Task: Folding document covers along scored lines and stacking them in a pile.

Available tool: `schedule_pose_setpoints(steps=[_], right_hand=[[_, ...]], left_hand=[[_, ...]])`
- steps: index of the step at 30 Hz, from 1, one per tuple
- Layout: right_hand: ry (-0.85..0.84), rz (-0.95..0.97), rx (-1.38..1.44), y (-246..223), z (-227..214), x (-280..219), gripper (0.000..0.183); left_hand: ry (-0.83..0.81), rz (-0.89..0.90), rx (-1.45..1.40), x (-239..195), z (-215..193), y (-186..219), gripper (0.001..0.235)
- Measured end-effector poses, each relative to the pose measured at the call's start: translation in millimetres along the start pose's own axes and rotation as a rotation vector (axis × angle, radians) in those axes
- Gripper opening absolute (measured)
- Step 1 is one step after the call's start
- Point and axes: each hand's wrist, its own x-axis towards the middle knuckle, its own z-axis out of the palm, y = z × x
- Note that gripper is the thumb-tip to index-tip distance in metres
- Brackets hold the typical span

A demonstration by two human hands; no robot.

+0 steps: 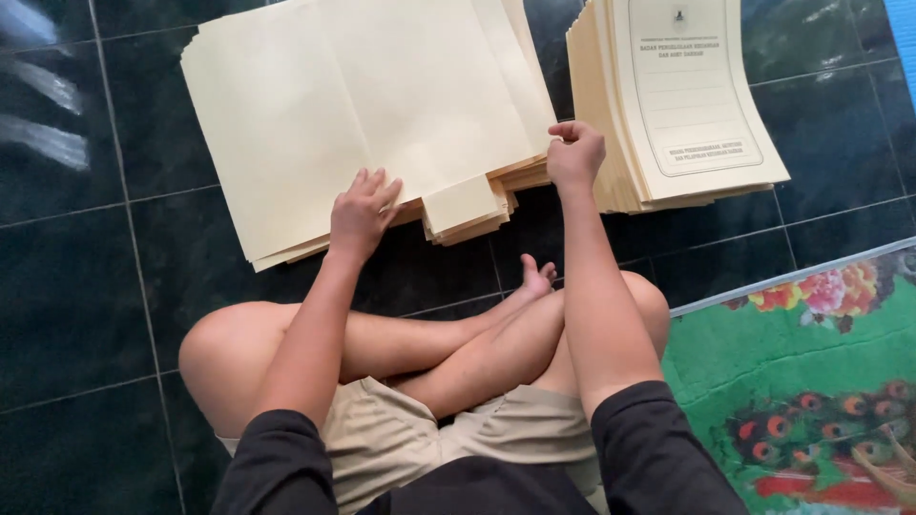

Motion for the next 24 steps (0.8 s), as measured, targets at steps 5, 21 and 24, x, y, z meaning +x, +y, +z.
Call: schedule_pose_setpoints(steps=[5,21,24], right_hand=[[0.003,0.078,-0.083,36,24,19,0.029],[-0.225,0.054,-0.353,1,8,-19,0.027],[-0.284,0.069,-0.326,2,11,-22,0.036]], left_hand=[[-0.296,-0.087,-0.135,-7,-38,15,0.093],[-0.204,-0.054,0.000,1,-5,-29,0.073],[-0.209,-0.060,0.006,1,1,-33,0.073]])
